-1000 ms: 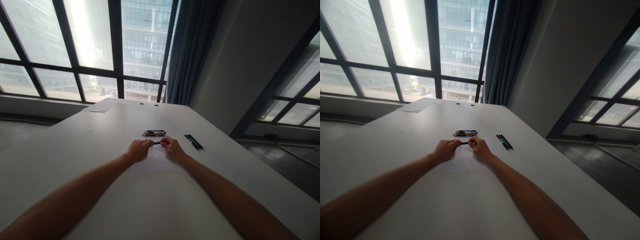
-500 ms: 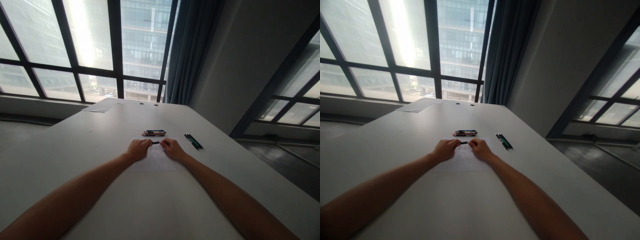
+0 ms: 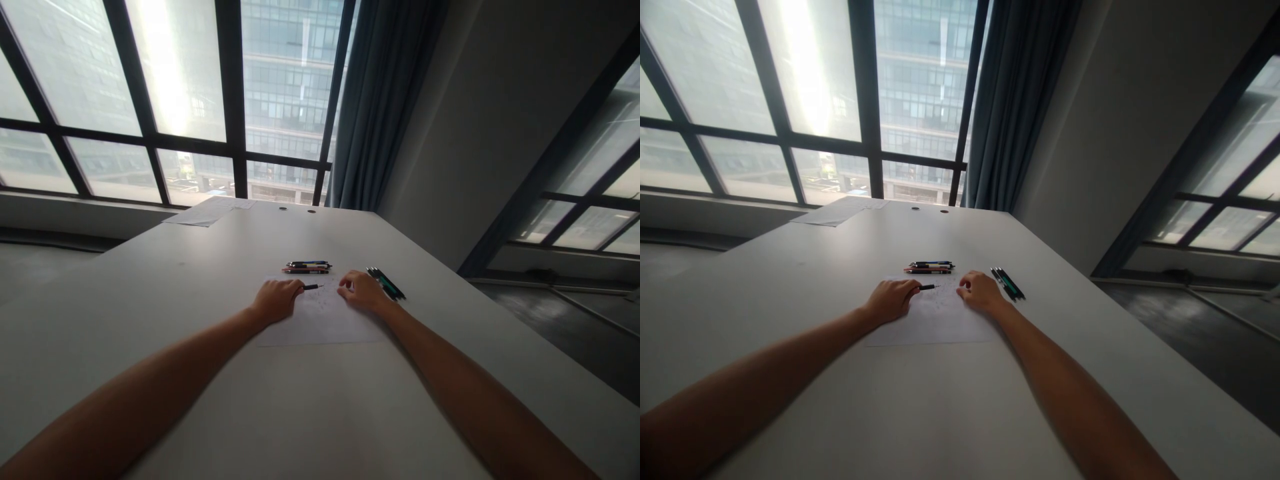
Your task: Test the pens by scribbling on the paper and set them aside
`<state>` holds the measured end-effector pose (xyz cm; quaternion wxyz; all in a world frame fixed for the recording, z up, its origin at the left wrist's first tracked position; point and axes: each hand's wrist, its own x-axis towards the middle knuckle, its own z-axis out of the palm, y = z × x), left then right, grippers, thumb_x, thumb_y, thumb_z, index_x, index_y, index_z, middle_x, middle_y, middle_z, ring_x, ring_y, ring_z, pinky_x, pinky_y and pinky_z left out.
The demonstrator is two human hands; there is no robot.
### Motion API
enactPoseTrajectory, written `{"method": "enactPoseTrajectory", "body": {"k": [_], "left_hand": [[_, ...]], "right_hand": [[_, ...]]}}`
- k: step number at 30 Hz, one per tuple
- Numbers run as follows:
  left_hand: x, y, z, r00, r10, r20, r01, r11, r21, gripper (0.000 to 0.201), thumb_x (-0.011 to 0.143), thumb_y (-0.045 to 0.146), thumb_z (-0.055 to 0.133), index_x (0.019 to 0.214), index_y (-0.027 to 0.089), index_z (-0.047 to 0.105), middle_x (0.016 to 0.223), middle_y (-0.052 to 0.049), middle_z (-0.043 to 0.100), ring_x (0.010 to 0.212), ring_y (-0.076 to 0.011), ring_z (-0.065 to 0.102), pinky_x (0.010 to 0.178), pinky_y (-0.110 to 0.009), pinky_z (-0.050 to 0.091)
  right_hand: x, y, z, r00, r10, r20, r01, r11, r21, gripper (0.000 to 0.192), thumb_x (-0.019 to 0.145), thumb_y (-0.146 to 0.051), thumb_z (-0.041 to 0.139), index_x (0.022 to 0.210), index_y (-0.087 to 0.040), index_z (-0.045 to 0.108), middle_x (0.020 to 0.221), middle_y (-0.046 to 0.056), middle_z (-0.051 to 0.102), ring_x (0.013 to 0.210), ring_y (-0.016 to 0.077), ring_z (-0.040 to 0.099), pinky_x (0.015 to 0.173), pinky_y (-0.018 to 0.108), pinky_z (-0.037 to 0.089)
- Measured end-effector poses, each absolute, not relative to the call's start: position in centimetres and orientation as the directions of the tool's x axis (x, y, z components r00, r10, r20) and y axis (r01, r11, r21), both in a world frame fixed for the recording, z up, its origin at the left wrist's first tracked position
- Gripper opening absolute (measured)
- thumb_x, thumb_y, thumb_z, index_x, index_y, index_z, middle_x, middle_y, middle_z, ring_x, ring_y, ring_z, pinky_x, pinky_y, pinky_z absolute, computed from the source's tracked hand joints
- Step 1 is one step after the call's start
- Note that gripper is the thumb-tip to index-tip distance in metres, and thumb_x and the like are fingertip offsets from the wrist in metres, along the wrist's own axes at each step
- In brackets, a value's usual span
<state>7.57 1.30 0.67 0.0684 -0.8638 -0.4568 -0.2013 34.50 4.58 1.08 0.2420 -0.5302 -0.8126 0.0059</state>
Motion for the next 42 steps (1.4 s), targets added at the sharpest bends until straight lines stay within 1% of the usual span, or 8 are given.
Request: {"method": "enactPoseTrajectory", "body": {"k": [3,10,17,24,30,34,38,42], "left_hand": [[7.5,1.3,0.6,0.5,0.761,0.415,0.813,-0.577,0.077,0.029,0.098,0.031,0.037,0.108,0.022,0.063,0.096,-0.007,0.074,0.086,-0.0238,0.069,0.073,-0.034,0.05],[7.6,1.3,0.7,0.499,0.769,0.4,0.819,-0.569,0.075,0.029,0.098,0.031,0.038,0.108,0.022,0.063,0.097,-0.007,0.074,0.087,-0.0235,0.069,0.074,-0.033,0.05],[7.5,1.3,0.6,0.503,0.768,0.397,0.814,-0.575,0.081,0.028,0.098,0.031,0.038,0.108,0.023,0.062,0.098,-0.007,0.074,0.087,-0.0232,0.069,0.074,-0.033,0.05],[7.4,1.3,0.6,0.504,0.771,0.39,0.815,-0.574,0.08,0.028,0.097,0.031,0.037,0.108,0.022,0.062,0.098,-0.006,0.074,0.087,-0.0231,0.069,0.074,-0.033,0.05],[7.5,1.4,0.6,0.51,0.763,0.398,0.807,-0.584,0.085,0.029,0.098,0.032,0.037,0.108,0.022,0.062,0.097,-0.007,0.074,0.088,-0.0231,0.069,0.074,-0.033,0.049],[7.5,1.3,0.6,0.508,0.765,0.396,0.806,-0.585,0.095,0.029,0.097,0.031,0.037,0.108,0.022,0.062,0.098,-0.007,0.074,0.088,-0.023,0.069,0.075,-0.033,0.049],[7.5,1.2,0.7,0.509,0.767,0.391,0.807,-0.583,0.093,0.029,0.098,0.031,0.037,0.109,0.022,0.062,0.098,-0.007,0.074,0.088,-0.0228,0.069,0.075,-0.033,0.05],[7.5,1.3,0.8,0.514,0.762,0.394,0.805,-0.587,0.085,0.029,0.098,0.031,0.037,0.108,0.023,0.063,0.098,-0.007,0.074,0.088,-0.0236,0.069,0.076,-0.034,0.05]], "right_hand": [[35.0,4.9,0.9,-0.39,0.863,0.322,0.843,0.475,-0.252,0.004,0.08,-0.019,0.067,0.078,-0.018,0.07,0.081,0.005,0.065,0.07,0.015,0.058,0.07,0.027,0.043],[34.5,5.3,-0.2,-0.376,0.788,0.488,0.792,0.546,-0.272,0.006,0.084,-0.013,0.059,0.083,-0.016,0.064,0.086,0.007,0.065,0.079,0.0178,0.059,0.076,0.029,0.045],[34.1,5.1,-0.7,-0.33,0.805,0.494,0.794,0.519,-0.316,0.014,0.087,-0.016,0.054,0.09,-0.018,0.068,0.095,0.007,0.068,0.085,0.0181,0.062,0.082,0.029,0.046],[33.7,5.0,-0.7,-0.177,0.863,0.473,0.805,0.403,-0.436,0.012,0.084,-0.021,0.058,0.091,-0.018,0.067,0.079,0.004,0.069,0.071,0.0158,0.061,0.069,0.026,0.045],[33.9,5.4,-1.1,-0.18,0.865,0.468,0.846,0.379,-0.374,0.008,0.08,-0.02,0.062,0.079,-0.017,0.069,0.088,0.006,0.066,0.076,0.0154,0.059,0.076,0.028,0.045],[34.1,5.2,-0.8,-0.156,0.86,0.486,0.876,0.347,-0.334,0.009,0.078,-0.022,0.064,0.083,-0.017,0.069,0.09,0.006,0.066,0.079,0.0174,0.058,0.078,0.03,0.044],[33.5,4.3,0.2,-0.188,0.766,0.615,0.85,0.441,-0.289,0.018,0.076,-0.016,0.062,0.093,-0.016,0.066,0.092,0.007,0.065,0.081,0.0197,0.058,0.081,0.033,0.044],[31.7,3.0,0.8,-0.395,0.68,0.617,0.725,0.643,-0.245,0.018,0.082,-0.018,0.061,0.099,-0.017,0.065,0.096,0.007,0.066,0.086,0.0208,0.059,0.085,0.035,0.044]]}}
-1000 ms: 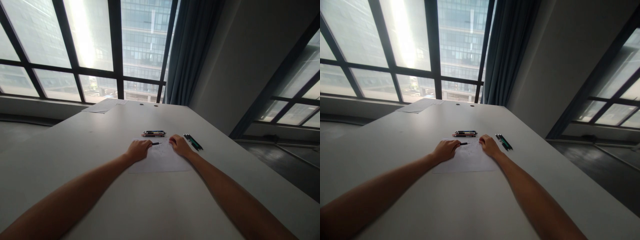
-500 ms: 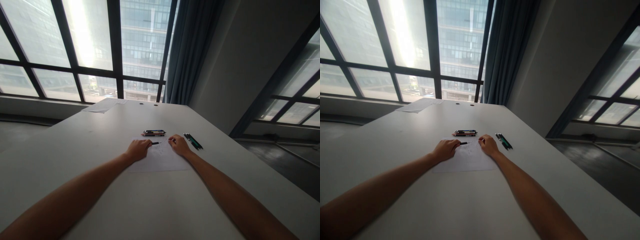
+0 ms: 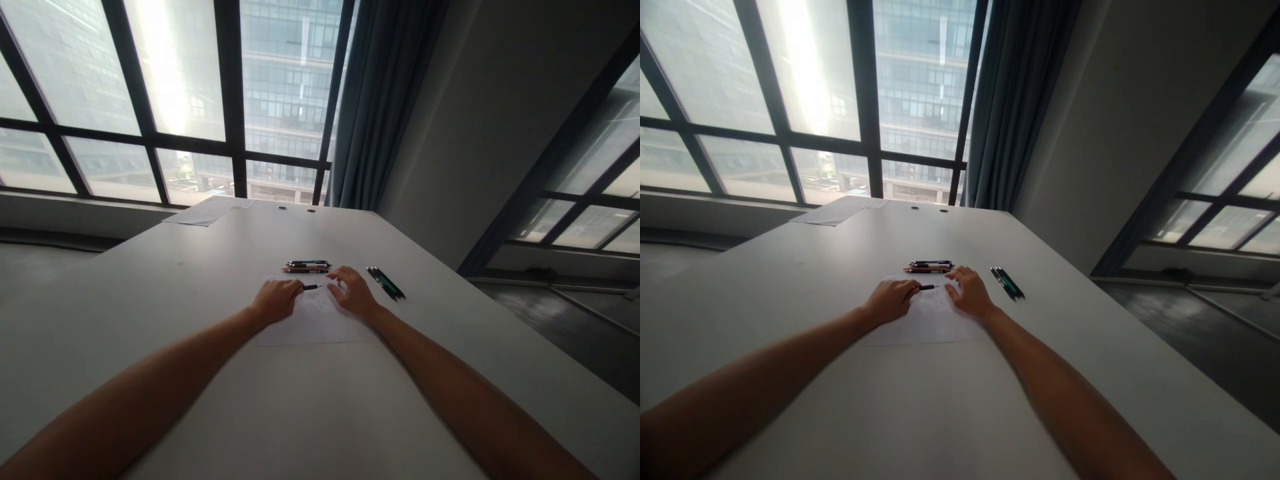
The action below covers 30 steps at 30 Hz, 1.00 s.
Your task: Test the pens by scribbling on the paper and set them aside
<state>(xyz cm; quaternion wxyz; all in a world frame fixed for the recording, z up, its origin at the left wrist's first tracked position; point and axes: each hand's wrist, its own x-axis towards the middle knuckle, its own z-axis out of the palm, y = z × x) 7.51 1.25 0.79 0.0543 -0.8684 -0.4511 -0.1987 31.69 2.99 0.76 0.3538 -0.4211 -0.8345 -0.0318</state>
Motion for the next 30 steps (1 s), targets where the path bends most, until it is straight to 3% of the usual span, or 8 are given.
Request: {"method": "enactPoseTrajectory", "body": {"k": [3,8,15,23,30], "left_hand": [[7.5,1.2,0.8,0.519,0.756,0.399,0.8,-0.594,0.085,0.029,0.097,0.031,0.038,0.109,0.023,0.063,0.099,-0.007,0.074,0.088,-0.0232,0.069,0.076,-0.033,0.05],[7.5,1.2,0.9,0.517,0.762,0.391,0.801,-0.591,0.092,0.029,0.097,0.031,0.038,0.109,0.023,0.063,0.1,-0.006,0.074,0.089,-0.0222,0.069,0.076,-0.032,0.05],[7.5,1.3,0.8,0.506,0.767,0.394,0.802,-0.587,0.114,0.029,0.097,0.031,0.039,0.11,0.023,0.063,0.1,-0.007,0.073,0.089,-0.0231,0.069,0.076,-0.033,0.05],[7.5,1.3,0.8,0.507,0.767,0.393,0.804,-0.585,0.104,0.029,0.096,0.031,0.039,0.111,0.023,0.063,0.099,-0.007,0.074,0.088,-0.022,0.069,0.077,-0.032,0.05],[7.5,1.3,0.7,0.511,0.764,0.395,0.804,-0.587,0.094,0.028,0.097,0.03,0.039,0.11,0.023,0.063,0.1,-0.007,0.073,0.09,-0.0223,0.069,0.077,-0.032,0.05]], "right_hand": [[30.4,2.3,0.6,-0.468,0.658,0.59,0.663,0.703,-0.259,0.012,0.086,-0.022,0.061,0.096,-0.019,0.067,0.097,0.007,0.067,0.092,0.0211,0.059,0.087,0.036,0.044],[29.9,2.1,0.5,-0.426,0.671,0.607,0.637,0.699,-0.326,0.005,0.086,-0.018,0.059,0.088,-0.02,0.064,0.092,0.006,0.065,0.087,0.0191,0.058,0.084,0.034,0.045],[30.7,2.4,0.5,-0.346,0.709,0.614,0.643,0.656,-0.395,0.01,0.077,-0.014,0.06,0.085,-0.02,0.06,0.085,0.003,0.061,0.078,0.0177,0.055,0.076,0.031,0.045],[31.4,2.8,0.5,-0.347,0.709,0.615,0.633,0.66,-0.404,0.008,0.083,-0.018,0.053,0.078,-0.02,0.059,0.085,0.004,0.062,0.08,0.0178,0.057,0.079,0.031,0.045],[32.7,3.7,0.2,-0.32,0.696,0.642,0.602,0.673,-0.43,0.008,0.073,-0.014,0.057,0.078,-0.02,0.059,0.086,0.004,0.063,0.079,0.0178,0.058,0.077,0.031,0.045]]}}
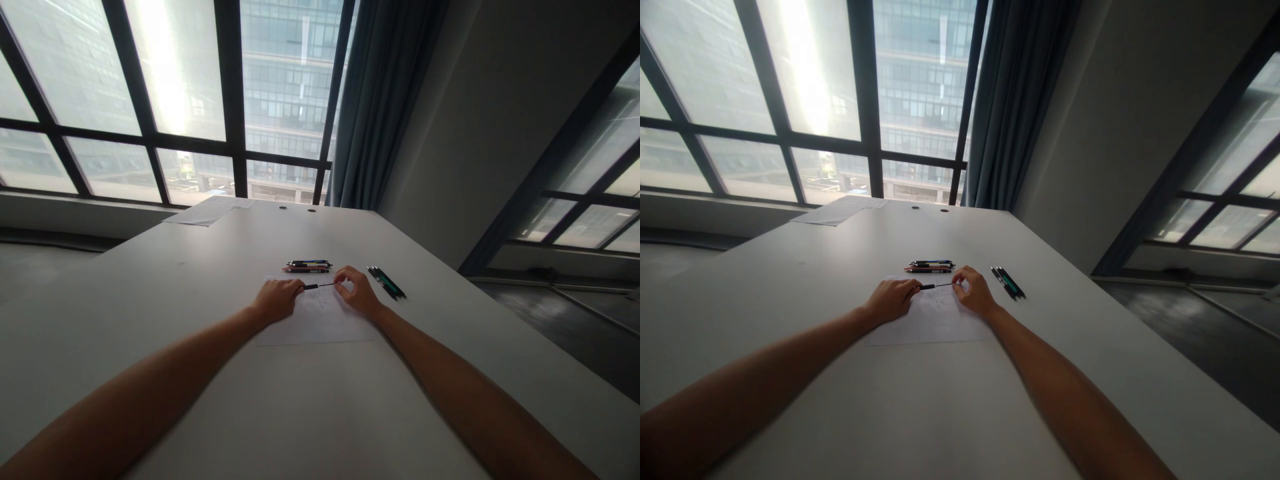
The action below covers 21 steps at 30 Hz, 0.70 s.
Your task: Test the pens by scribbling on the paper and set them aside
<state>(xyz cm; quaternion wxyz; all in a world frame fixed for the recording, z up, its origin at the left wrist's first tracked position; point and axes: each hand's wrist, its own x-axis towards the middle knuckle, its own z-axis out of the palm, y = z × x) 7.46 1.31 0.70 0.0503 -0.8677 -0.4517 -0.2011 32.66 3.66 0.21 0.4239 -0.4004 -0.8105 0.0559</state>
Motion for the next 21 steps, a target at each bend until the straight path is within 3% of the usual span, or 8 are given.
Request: {"method": "enactPoseTrajectory", "body": {"k": [5,9,13,15,21], "left_hand": [[7.5,1.3,0.8,0.504,0.767,0.397,0.808,-0.581,0.098,0.027,0.097,0.03,0.038,0.11,0.023,0.062,0.101,-0.006,0.073,0.09,-0.0218,0.067,0.078,-0.033,0.049],[7.5,1.3,1.0,0.526,0.727,0.441,0.792,-0.608,0.059,0.023,0.095,0.023,0.04,0.107,0.021,0.06,0.106,-0.007,0.07,0.102,-0.0239,0.062,0.087,-0.038,0.045],[7.5,1.3,0.8,0.551,0.697,0.458,0.755,-0.651,0.082,0.031,0.09,0.017,0.045,0.118,0.022,0.055,0.114,-0.008,0.067,0.109,-0.0245,0.059,0.093,-0.042,0.043],[7.4,1.3,0.8,0.587,0.67,0.454,0.719,-0.689,0.088,0.029,0.091,0.023,0.047,0.119,0.023,0.056,0.111,-0.008,0.066,0.106,-0.0244,0.06,0.094,-0.041,0.043],[7.5,1.3,0.9,0.617,0.675,0.404,0.699,-0.706,0.112,0.029,0.096,0.042,0.045,0.096,0.021,0.064,0.093,-0.007,0.066,0.092,-0.0221,0.062,0.085,-0.035,0.048]], "right_hand": [[32.7,3.8,0.2,-0.313,0.731,0.607,0.575,0.654,-0.492,0.007,0.079,-0.019,0.054,0.074,-0.019,0.059,0.083,0.003,0.064,0.077,0.0166,0.058,0.074,0.03,0.045],[31.6,3.1,0.5,-0.33,0.741,0.585,0.567,0.651,-0.505,0.01,0.081,-0.021,0.055,0.073,-0.019,0.059,0.079,0.003,0.063,0.074,0.016,0.057,0.07,0.028,0.044],[30.2,1.9,1.0,-0.375,0.731,0.57,0.541,0.672,-0.506,0.005,0.08,-0.021,0.058,0.076,-0.019,0.06,0.078,0.003,0.063,0.073,0.0161,0.058,0.07,0.029,0.045],[29.7,1.5,1.2,-0.39,0.723,0.57,0.528,0.683,-0.505,0.002,0.078,-0.019,0.059,0.077,-0.019,0.061,0.078,0.003,0.063,0.072,0.016,0.058,0.07,0.029,0.046],[29.4,1.2,1.1,-0.405,0.701,0.587,0.502,0.707,-0.498,0.004,0.077,-0.017,0.059,0.079,-0.019,0.062,0.077,0.003,0.063,0.07,0.0158,0.058,0.07,0.029,0.046]]}}
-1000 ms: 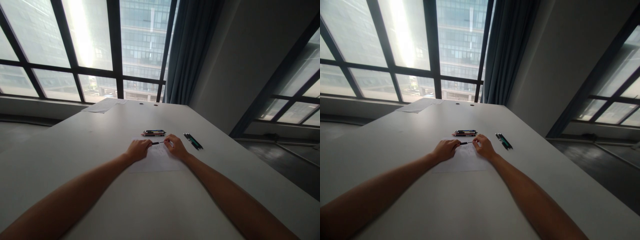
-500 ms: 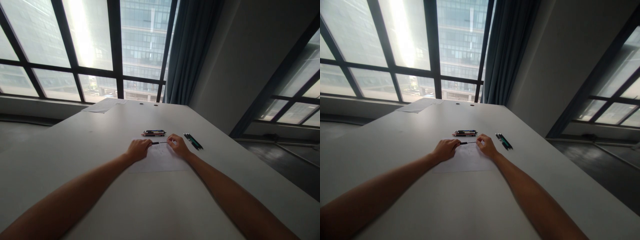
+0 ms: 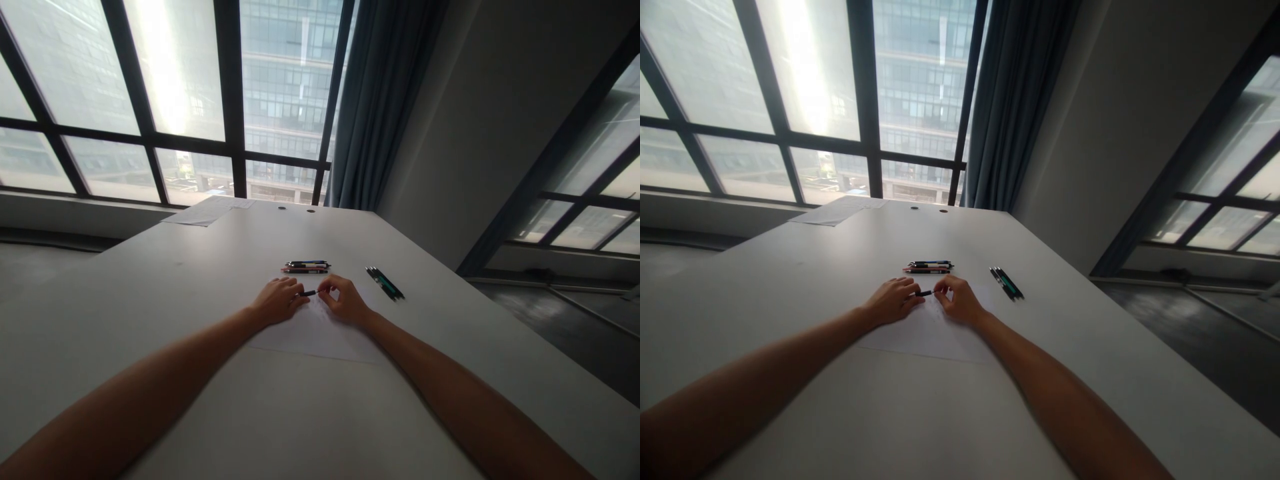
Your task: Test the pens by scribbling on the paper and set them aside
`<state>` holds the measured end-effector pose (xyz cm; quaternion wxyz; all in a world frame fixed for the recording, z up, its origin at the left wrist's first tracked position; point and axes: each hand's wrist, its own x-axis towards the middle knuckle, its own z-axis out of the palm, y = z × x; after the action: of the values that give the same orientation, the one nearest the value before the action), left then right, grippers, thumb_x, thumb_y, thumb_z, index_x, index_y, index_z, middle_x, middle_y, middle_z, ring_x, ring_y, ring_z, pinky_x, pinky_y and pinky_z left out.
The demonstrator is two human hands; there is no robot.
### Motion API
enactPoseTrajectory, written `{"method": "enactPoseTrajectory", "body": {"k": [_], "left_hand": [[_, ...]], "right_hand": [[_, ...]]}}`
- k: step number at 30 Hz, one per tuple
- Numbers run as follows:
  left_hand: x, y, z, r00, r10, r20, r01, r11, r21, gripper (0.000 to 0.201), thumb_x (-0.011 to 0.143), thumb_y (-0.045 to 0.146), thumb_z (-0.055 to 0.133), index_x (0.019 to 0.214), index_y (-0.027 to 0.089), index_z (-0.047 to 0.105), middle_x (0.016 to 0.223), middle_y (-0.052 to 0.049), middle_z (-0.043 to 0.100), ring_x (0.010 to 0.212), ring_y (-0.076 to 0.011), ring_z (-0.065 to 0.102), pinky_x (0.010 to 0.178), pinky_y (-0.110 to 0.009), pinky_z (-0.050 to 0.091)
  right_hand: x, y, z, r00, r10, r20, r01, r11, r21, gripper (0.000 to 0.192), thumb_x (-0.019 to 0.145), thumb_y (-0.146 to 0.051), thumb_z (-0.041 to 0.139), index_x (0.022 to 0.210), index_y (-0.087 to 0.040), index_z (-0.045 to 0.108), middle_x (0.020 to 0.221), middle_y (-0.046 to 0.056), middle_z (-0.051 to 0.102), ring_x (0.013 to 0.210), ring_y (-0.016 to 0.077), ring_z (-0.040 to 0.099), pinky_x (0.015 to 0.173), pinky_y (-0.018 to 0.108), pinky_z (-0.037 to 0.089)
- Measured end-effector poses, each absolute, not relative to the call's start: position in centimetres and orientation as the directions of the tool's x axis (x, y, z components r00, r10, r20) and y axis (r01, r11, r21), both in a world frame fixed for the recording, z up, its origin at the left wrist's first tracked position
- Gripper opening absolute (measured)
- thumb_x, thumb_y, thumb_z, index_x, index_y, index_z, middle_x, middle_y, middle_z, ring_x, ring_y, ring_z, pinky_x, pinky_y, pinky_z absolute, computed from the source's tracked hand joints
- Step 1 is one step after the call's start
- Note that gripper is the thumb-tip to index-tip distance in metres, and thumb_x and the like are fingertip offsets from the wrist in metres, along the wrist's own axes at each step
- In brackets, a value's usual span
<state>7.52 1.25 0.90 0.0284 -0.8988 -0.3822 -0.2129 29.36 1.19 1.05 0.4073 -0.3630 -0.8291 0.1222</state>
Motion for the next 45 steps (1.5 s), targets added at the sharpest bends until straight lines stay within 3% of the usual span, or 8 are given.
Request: {"method": "enactPoseTrajectory", "body": {"k": [3,7,14,22,29,35,45], "left_hand": [[7.5,1.3,0.9,0.638,0.646,0.42,0.664,-0.737,0.125,0.027,0.097,0.031,0.041,0.11,0.022,0.063,0.098,-0.007,0.066,0.094,-0.0214,0.062,0.086,-0.034,0.048],[7.4,1.3,0.9,0.681,0.603,0.414,0.619,-0.777,0.114,0.039,0.091,0.016,0.042,0.127,0.025,0.056,0.099,-0.006,0.065,0.093,-0.0207,0.062,0.084,-0.034,0.05],[7.3,1.1,1.0,0.673,0.633,0.384,0.648,-0.754,0.108,0.044,0.085,0.013,0.044,0.126,0.023,0.057,0.105,-0.007,0.065,0.089,-0.0213,0.064,0.081,-0.034,0.052],[7.5,1.0,0.9,0.517,0.791,0.326,0.821,-0.566,0.072,0.042,0.086,0.013,0.044,0.126,0.022,0.055,0.11,-0.009,0.064,0.09,-0.024,0.067,0.077,-0.036,0.053],[7.8,0.8,1.2,0.477,0.83,0.291,0.856,-0.513,0.059,0.04,0.086,0.012,0.044,0.123,0.022,0.054,0.11,-0.009,0.063,0.09,-0.0249,0.067,0.075,-0.036,0.052],[7.8,0.8,1.3,0.476,0.828,0.295,0.854,-0.515,0.069,0.039,0.088,0.013,0.043,0.124,0.023,0.054,0.111,-0.008,0.063,0.092,-0.0245,0.066,0.077,-0.036,0.051],[7.6,0.9,1.2,0.474,0.828,0.298,0.855,-0.514,0.07,0.038,0.089,0.017,0.041,0.124,0.025,0.054,0.113,-0.007,0.063,0.093,-0.0236,0.066,0.078,-0.035,0.051]], "right_hand": [[29.5,1.3,0.9,-0.4,0.71,0.579,0.518,0.697,-0.497,0.005,0.077,-0.016,0.059,0.08,-0.019,0.062,0.078,0.002,0.064,0.07,0.0155,0.057,0.07,0.029,0.046],[29.8,1.5,0.5,-0.384,0.71,0.59,0.535,0.692,-0.485,0.005,0.077,-0.015,0.059,0.08,-0.019,0.062,0.077,0.002,0.063,0.07,0.0153,0.057,0.069,0.029,0.046],[30.1,1.9,0.3,-0.352,0.69,0.633,0.578,0.692,-0.433,0.007,0.076,-0.013,0.059,0.076,-0.02,0.06,0.078,0.003,0.061,0.072,0.0167,0.056,0.071,0.03,0.046],[31.7,3.0,0.8,-0.174,0.626,0.76,0.761,0.575,-0.299,0.006,0.076,-0.013,0.057,0.077,-0.019,0.059,0.089,0.005,0.062,0.078,0.018,0.056,0.077,0.033,0.043],[31.9,3.3,0.3,-0.201,0.713,0.671,0.843,0.476,-0.253,0.006,0.077,-0.017,0.063,0.071,-0.019,0.061,0.088,0.005,0.063,0.086,0.0204,0.057,0.078,0.032,0.041],[33.0,3.6,0.6,-0.128,0.728,0.673,0.881,0.396,-0.26,0.008,0.08,-0.02,0.062,0.072,-0.018,0.061,0.082,0.004,0.062,0.078,0.0186,0.056,0.076,0.031,0.041],[31.8,2.5,0.7,-0.298,0.762,0.574,0.898,0.428,-0.102,0.011,0.076,-0.025,0.069,0.071,-0.018,0.062,0.093,0.007,0.061,0.089,0.0214,0.055,0.081,0.035,0.038]]}}
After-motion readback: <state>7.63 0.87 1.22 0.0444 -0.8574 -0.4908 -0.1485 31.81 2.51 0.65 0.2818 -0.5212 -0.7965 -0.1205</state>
